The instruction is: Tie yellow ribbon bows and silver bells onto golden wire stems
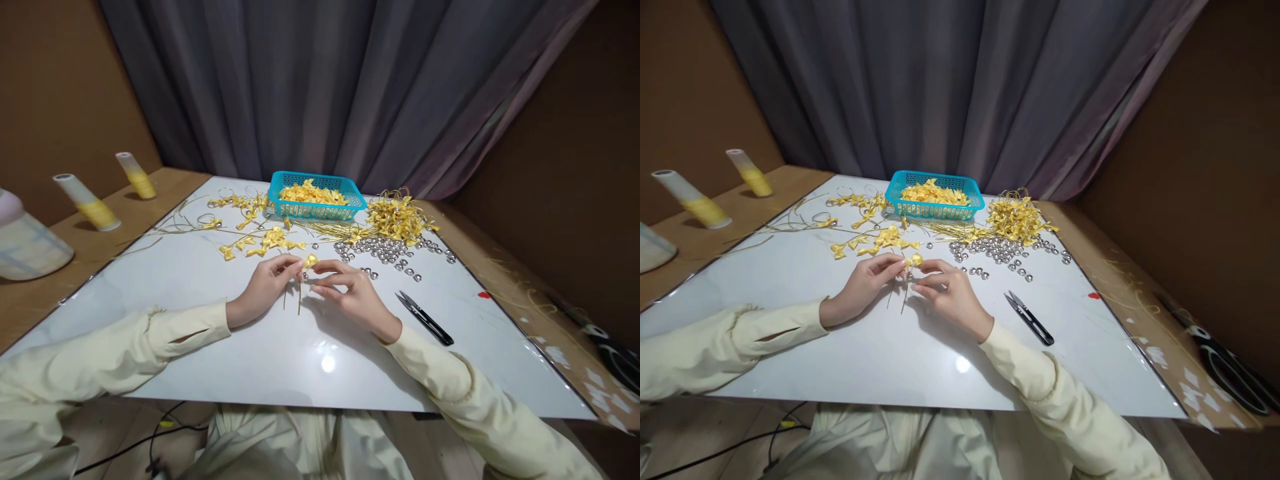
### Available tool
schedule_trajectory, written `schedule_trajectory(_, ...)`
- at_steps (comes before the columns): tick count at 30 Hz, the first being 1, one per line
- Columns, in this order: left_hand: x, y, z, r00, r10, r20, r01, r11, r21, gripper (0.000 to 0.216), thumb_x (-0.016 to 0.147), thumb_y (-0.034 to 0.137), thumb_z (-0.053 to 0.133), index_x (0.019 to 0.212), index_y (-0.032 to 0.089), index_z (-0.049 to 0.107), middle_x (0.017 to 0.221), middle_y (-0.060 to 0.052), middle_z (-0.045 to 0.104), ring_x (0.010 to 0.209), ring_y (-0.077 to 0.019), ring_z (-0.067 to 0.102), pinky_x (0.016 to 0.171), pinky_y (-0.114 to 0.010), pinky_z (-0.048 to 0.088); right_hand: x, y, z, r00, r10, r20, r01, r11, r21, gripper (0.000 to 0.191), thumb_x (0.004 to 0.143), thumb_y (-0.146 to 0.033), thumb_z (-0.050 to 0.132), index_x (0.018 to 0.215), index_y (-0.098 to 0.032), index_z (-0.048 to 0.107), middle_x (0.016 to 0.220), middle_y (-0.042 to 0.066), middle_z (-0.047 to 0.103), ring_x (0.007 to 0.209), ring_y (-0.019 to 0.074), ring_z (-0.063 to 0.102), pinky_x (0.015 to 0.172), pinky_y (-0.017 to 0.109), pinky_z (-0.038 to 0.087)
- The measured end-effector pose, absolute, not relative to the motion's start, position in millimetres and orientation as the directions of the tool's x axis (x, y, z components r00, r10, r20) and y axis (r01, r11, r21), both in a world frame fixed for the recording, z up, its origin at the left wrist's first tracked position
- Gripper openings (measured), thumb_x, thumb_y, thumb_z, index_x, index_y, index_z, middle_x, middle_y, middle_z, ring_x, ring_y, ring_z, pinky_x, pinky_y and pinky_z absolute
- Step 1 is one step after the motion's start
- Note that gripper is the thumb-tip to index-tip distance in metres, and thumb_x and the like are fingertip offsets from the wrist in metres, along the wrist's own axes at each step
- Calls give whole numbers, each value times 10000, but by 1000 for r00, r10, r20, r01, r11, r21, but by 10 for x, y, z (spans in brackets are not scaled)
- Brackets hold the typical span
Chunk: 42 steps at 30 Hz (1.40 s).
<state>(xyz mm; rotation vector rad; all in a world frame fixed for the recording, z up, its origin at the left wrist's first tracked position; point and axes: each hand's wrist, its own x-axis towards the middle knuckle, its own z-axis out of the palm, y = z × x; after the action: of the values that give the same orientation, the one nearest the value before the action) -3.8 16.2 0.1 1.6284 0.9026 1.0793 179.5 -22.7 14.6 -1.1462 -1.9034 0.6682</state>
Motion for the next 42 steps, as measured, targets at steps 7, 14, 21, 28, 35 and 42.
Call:
schedule_trajectory(7,-21,178,-9,326,905,273,47,-304,952,201,806,361,587,821,168,642,869,-39,657,852,-172,586,794,-273,454,1763,-190,91,-217,934,284,363,348,-864,95,773,-226,655,769,-226,750,1008,66,688,947,186,639,891,347,467)
schedule_trajectory(14,-18,165,-10,339,914,221,-3,-234,972,246,794,399,601,834,158,634,838,-45,677,808,-172,613,755,-278,473,1738,-228,137,-190,947,261,365,315,-876,118,779,-237,632,783,-216,748,995,72,716,928,208,663,851,353,488)
schedule_trajectory(21,-6,158,6,325,927,186,-35,-184,982,267,781,423,620,838,162,623,823,-46,696,823,-187,653,719,-269,487,1736,-241,196,-147,973,176,267,210,-940,144,773,-272,633,761,-169,733,853,66,727,794,189,659,729,309,500)
schedule_trajectory(28,0,142,46,303,946,117,-50,-107,993,286,753,443,646,831,174,593,747,-19,706,779,-205,692,736,-288,526,1799,-207,183,-89,943,322,364,332,-870,133,778,-279,641,708,-191,713,861,63,680,822,173,627,773,324,490)
schedule_trajectory(35,1,140,26,348,937,10,-102,27,994,367,707,501,674,806,165,566,772,-54,724,860,-256,692,734,-325,540,1777,-267,128,-299,792,532,521,602,-605,158,833,-223,578,798,-188,728,1017,108,644,920,193,612,819,357,499)
schedule_trajectory(42,2,128,42,374,927,-16,-120,66,991,371,703,493,685,807,162,555,792,-79,733,881,-261,689,747,-348,533,1751,-260,62,-353,781,515,551,618,-560,227,878,-254,515,879,-212,738,1062,114,641,903,191,635,795,337,520)
